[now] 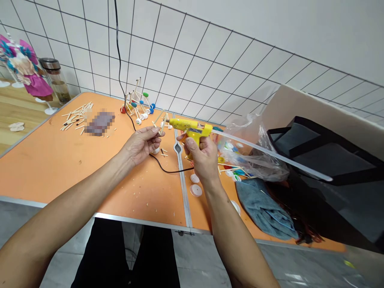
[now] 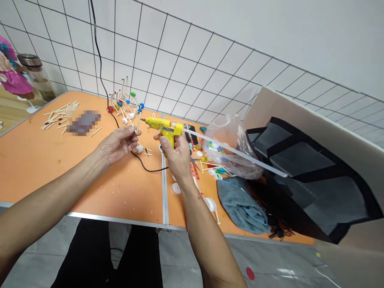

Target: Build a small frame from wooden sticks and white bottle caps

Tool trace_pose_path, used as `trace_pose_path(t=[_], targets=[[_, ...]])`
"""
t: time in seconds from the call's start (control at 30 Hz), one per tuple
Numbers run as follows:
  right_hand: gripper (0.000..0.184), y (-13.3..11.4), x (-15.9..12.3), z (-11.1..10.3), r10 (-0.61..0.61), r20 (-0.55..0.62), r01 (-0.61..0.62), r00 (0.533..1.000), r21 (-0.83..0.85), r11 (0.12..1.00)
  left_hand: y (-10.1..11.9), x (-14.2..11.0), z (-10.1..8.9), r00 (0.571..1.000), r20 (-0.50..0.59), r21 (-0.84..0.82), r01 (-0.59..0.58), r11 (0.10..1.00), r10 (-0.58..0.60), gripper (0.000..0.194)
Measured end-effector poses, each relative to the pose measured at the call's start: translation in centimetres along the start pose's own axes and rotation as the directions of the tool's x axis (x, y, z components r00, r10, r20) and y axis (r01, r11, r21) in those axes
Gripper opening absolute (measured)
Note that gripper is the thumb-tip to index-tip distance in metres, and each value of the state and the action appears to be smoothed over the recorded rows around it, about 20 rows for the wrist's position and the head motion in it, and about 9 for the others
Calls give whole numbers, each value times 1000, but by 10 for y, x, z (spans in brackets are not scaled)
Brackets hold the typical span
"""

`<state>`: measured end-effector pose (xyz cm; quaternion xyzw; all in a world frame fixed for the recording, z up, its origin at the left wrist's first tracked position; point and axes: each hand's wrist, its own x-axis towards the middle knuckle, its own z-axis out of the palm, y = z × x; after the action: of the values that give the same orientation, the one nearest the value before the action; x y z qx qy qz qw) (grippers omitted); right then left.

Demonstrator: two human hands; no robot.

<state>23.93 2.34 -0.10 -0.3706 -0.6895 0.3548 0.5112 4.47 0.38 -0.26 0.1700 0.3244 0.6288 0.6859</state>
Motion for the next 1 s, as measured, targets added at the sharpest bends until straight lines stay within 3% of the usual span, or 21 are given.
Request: trace_pose_path(t=[0.2, 1.0], targets=[[58, 2, -2, 4, -6, -50, 7, 999, 6, 1000, -1, 1, -2, 1000, 1, 1, -12, 1000, 12, 25], [57, 1, -6, 4, 30, -1, -30, 1000, -34, 999, -5, 3, -3, 999, 11, 7, -41, 999, 41, 23]])
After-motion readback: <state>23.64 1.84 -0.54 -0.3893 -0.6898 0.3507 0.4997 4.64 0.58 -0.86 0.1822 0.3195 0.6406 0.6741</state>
